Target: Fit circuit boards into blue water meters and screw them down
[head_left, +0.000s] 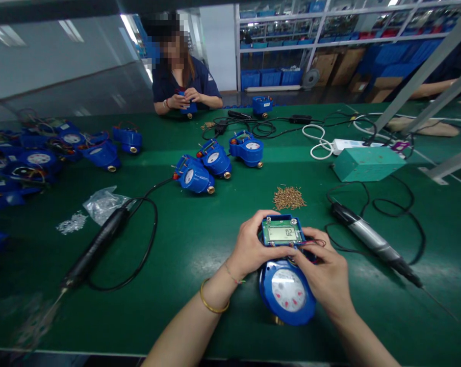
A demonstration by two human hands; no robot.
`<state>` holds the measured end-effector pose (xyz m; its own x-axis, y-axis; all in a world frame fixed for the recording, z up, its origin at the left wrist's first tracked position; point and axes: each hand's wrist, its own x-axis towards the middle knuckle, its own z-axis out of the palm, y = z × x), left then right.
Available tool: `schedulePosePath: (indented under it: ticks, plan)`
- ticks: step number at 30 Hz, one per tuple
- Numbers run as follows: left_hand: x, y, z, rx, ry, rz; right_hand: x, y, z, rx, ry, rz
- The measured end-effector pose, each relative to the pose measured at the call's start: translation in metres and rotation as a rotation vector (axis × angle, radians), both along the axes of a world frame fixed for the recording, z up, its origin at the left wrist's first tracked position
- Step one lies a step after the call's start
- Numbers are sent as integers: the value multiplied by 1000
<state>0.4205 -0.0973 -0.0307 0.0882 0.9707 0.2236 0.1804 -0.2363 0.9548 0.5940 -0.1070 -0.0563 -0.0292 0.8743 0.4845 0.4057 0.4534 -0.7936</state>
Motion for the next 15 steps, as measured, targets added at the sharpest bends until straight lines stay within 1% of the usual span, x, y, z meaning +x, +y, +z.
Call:
schedulePosePath:
  ticks: [3, 6, 8, 15]
  plan:
    - [-1, 1, 3, 36, 43, -25, 3, 2, -3, 0, 8, 19]
    - [-3, 3, 5, 55, 44, -79, 4, 2, -4, -13, 16, 16]
    - [-3, 3, 5, 66, 41, -91, 4, 2, -3, -29, 15, 13]
    - [1, 0, 3, 102, 78, 10, 6, 0, 0, -103, 10, 0]
